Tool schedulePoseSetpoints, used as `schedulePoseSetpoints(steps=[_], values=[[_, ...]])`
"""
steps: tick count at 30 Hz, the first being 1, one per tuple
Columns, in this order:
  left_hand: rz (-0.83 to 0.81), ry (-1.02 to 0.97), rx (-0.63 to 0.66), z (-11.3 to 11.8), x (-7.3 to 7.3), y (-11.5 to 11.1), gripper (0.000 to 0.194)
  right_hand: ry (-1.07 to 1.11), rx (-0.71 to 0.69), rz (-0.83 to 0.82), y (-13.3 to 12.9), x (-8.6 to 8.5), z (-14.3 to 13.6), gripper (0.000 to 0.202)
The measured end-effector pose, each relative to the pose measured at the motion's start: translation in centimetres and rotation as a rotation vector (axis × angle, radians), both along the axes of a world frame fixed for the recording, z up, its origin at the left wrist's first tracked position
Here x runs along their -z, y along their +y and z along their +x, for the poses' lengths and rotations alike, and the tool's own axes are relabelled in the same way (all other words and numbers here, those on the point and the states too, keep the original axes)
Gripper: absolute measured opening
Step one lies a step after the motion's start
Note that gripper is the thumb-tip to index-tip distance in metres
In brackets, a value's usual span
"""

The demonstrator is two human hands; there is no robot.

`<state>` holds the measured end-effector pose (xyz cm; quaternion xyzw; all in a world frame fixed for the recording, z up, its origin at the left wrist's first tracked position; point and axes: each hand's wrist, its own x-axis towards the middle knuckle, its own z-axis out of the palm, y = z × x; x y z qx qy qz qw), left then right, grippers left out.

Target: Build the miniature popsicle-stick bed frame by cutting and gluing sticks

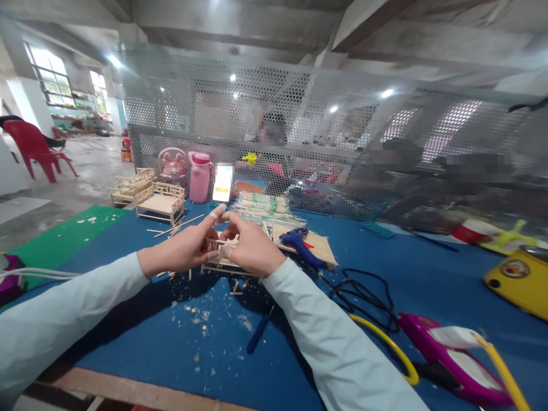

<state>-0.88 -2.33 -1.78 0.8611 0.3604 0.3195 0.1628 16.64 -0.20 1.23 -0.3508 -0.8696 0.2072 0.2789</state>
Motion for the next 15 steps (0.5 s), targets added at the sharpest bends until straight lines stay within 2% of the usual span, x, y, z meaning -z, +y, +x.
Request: schedulePoseSetpoints(steps=[15], values=[[0.017,0.047,0.008,0.0,0.0,0.2,0.090,-0.043,0.086,0.104,-0.7,0.3,-1.0,0.027]])
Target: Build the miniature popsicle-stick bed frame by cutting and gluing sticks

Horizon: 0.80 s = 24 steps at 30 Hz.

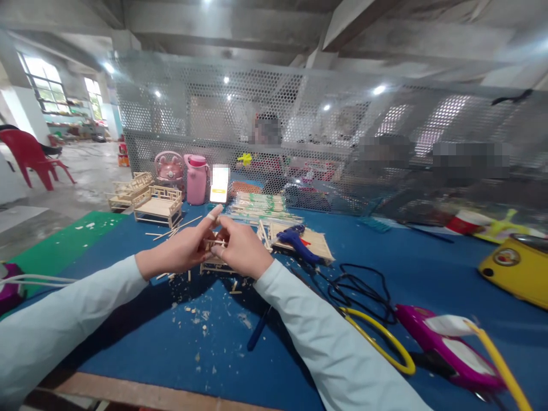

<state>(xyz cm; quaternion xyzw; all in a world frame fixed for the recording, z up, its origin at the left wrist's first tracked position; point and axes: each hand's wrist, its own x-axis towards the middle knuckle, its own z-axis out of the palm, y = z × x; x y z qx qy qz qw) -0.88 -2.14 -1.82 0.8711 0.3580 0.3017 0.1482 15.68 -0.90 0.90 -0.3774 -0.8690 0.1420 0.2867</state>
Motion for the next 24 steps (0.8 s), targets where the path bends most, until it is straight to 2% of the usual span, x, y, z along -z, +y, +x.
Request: schedulePoseSetpoints(steps=[7,13,19,24], values=[[0.023,-0.016,0.017,0.0,0.1,0.1,0.090,0.025,-0.030,-0.053,0.2,0.0,0.3,0.030],[0.078,0.017,-0.029,-0.1,0.8,0.4,0.090,0.043,-0.022,-0.057,0.1,0.0,0.3,0.030],[0.122,-0.013,-0.027,-0.1,0.9,0.4,0.085,-0.008,0.013,0.002,0.2,-0.1,0.3,0.018],[0.121,-0.041,-0.024,-0.1,1.0,0.4,0.084,0.020,-0.043,-0.010,0.4,0.0,0.4,0.026]])
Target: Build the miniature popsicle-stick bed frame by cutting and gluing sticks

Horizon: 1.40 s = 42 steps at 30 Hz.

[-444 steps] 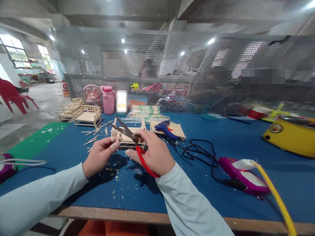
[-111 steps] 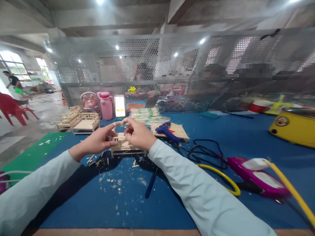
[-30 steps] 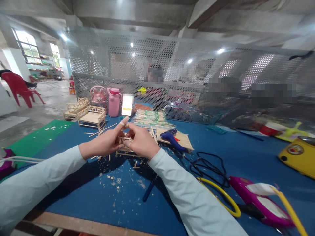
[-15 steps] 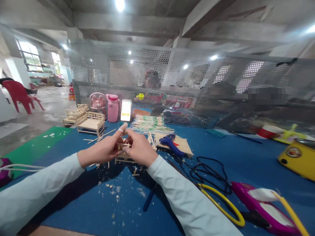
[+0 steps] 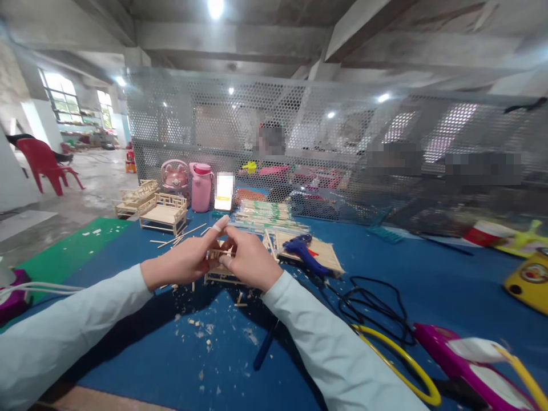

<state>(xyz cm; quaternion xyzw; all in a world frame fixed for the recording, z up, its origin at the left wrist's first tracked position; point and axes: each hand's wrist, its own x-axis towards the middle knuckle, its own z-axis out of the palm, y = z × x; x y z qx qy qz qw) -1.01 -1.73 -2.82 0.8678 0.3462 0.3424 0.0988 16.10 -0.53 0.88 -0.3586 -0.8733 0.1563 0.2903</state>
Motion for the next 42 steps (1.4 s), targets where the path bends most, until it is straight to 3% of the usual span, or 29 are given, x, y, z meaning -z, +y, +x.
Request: schedulePoseSetpoints(steps=[11,17,22,26,31,34,38,42], values=[[0.062,0.078,-0.130,0.2,0.4,-0.2,0.083,0.011,0.034,0.024,0.1,0.2,-0.1,0.029],[0.063,0.197,-0.299,0.2,0.7,-0.4,0.081,0.019,0.043,0.052,0.1,0.6,-0.3,0.031],[0.020,0.209,-0.324,0.6,0.6,-0.8,0.073,0.000,0.055,0.034,0.3,0.6,-0.4,0.035],[-0.037,0.082,-0.380,1.0,1.1,-1.4,0.069,-0.020,0.051,0.008,0.3,0.5,-0.5,0.041],[-0.052,-0.172,-0.232,0.6,2.5,-2.3,0.077,-0.007,0.066,-0.003,0.3,0.5,-0.6,0.050],[-0.165,-0.392,-0.292,0.8,3.1,-2.5,0.078,0.010,0.057,-0.024,0.3,0.6,-0.6,0.054],[-0.347,-0.613,-0.298,1.5,3.3,-1.8,0.053,0.009,0.065,-0.034,0.3,0.5,-0.5,0.052],[-0.349,-0.666,-0.253,1.8,3.3,-1.2,0.031,-0.006,0.045,-0.047,0.5,0.6,-0.5,0.054]])
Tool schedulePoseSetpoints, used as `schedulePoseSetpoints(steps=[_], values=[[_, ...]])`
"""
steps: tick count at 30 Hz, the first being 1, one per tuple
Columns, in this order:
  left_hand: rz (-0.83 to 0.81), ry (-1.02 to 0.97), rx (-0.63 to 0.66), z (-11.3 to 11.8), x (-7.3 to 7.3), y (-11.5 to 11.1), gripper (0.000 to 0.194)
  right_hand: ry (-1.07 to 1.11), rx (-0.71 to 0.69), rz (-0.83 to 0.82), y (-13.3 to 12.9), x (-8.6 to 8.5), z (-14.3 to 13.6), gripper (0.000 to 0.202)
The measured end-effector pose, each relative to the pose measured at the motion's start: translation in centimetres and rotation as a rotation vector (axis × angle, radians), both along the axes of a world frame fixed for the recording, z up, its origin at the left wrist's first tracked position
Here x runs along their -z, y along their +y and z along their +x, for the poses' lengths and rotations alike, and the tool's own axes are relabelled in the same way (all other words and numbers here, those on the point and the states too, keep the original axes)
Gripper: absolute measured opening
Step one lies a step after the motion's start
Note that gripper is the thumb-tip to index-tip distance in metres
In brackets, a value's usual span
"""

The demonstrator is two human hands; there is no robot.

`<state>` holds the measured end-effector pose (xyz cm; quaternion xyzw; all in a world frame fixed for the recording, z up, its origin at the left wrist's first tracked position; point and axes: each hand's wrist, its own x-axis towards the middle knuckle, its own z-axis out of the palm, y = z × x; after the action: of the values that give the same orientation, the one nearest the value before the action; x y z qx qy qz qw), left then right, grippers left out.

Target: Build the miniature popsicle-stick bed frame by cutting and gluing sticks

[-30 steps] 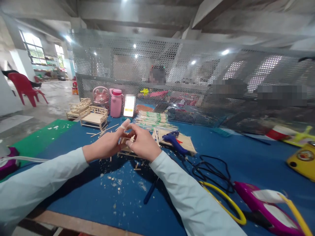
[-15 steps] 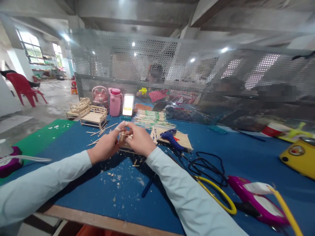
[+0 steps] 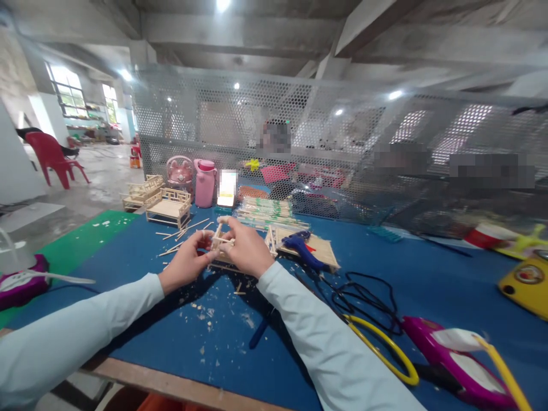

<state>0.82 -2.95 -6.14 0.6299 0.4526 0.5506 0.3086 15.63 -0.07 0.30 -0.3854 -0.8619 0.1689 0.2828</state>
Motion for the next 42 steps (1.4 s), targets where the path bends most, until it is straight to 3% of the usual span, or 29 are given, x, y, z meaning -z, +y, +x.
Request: schedulePoseSetpoints(steps=[7,16,25,38,42], values=[[0.048,0.006,-0.043,0.29,-0.08,-0.35,0.021,0.002,-0.011,0.037,0.22,0.18,0.10,0.053],[0.101,0.060,-0.046,0.26,0.48,-0.12,0.024,-0.011,-0.024,0.038,0.18,0.31,0.33,0.060],[0.083,0.086,-0.092,0.36,0.04,-0.40,0.018,-0.023,0.007,0.067,0.02,0.47,0.23,0.067],[0.075,0.098,-0.048,-0.10,0.63,-0.44,0.039,-0.096,-0.038,0.103,-0.06,0.37,0.37,0.064],[0.065,0.091,-0.080,0.15,0.61,-0.48,0.035,-0.081,-0.031,0.105,-0.19,0.41,0.28,0.066]])
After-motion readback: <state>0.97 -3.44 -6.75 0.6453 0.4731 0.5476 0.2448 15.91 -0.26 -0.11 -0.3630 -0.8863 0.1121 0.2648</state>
